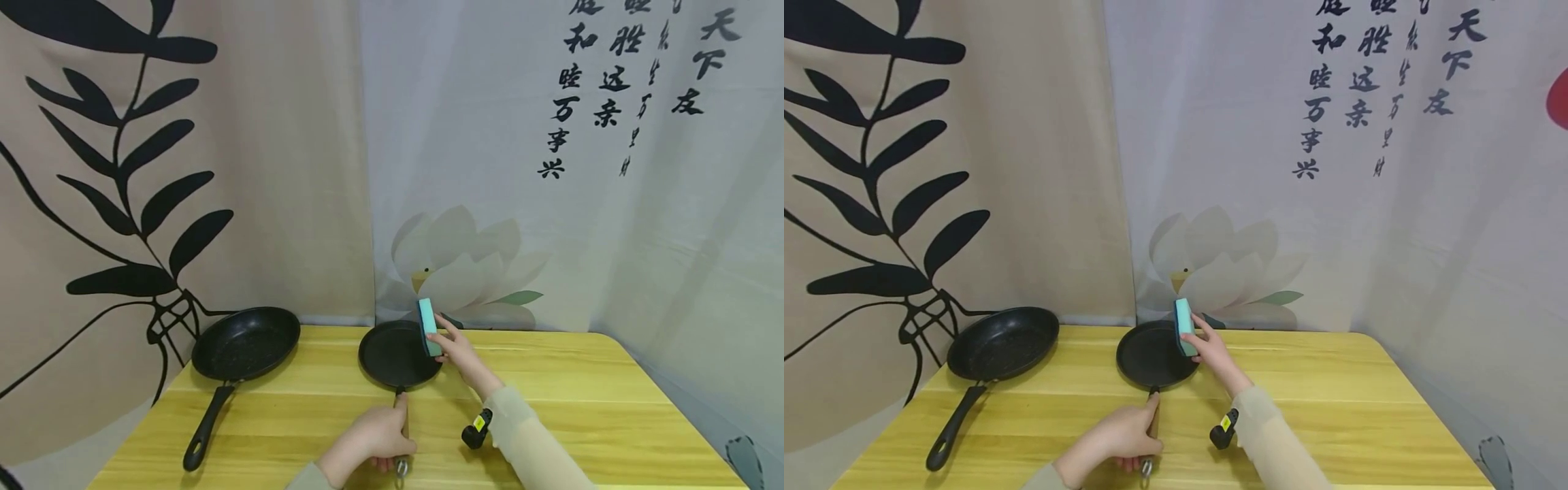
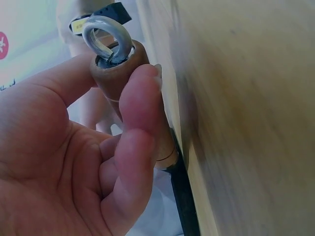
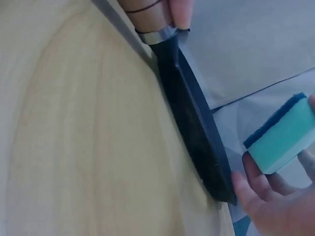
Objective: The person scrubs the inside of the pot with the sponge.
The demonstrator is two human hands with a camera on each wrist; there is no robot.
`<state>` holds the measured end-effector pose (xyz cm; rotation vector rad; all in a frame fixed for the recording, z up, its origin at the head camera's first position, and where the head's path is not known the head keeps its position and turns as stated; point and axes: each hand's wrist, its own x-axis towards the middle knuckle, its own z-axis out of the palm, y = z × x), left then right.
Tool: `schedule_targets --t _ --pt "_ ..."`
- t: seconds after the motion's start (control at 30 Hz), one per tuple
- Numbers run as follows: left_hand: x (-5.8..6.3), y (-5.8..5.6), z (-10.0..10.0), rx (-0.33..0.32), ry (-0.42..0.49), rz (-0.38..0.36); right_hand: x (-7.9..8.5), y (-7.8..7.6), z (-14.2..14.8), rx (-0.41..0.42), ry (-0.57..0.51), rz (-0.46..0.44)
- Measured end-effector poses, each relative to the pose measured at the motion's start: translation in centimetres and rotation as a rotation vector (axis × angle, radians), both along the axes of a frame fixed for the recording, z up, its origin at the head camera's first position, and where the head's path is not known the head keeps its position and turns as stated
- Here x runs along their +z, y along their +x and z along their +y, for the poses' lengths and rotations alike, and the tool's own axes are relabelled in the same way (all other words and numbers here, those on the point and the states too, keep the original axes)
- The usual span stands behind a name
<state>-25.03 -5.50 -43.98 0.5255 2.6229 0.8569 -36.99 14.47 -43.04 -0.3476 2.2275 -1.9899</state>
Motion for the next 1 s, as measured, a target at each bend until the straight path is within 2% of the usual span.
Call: schedule_targets --t 0.13,0.33,0.6,1.0 --pt "0.1 0.2 0.0 0.005 0.012 0.001 -1.7 -0.9 0.1 -0.023 -0.01 0.002" --pt "0.2 0.2 -0.2 -0.005 0.059 -0.044 -3.7 -2.5 0.3 -0.058 -0.003 0.021" --pt "0.0 -0.2 -0.1 -0.036 0.075 -0.056 -3.8 -2.5 0.4 -0.041 0.028 0.032" --pt "0.6 0.3 2.1 -0.039 0.021 -0.046 -3.7 -1.7 2.7 -0.059 0.03 0.042"
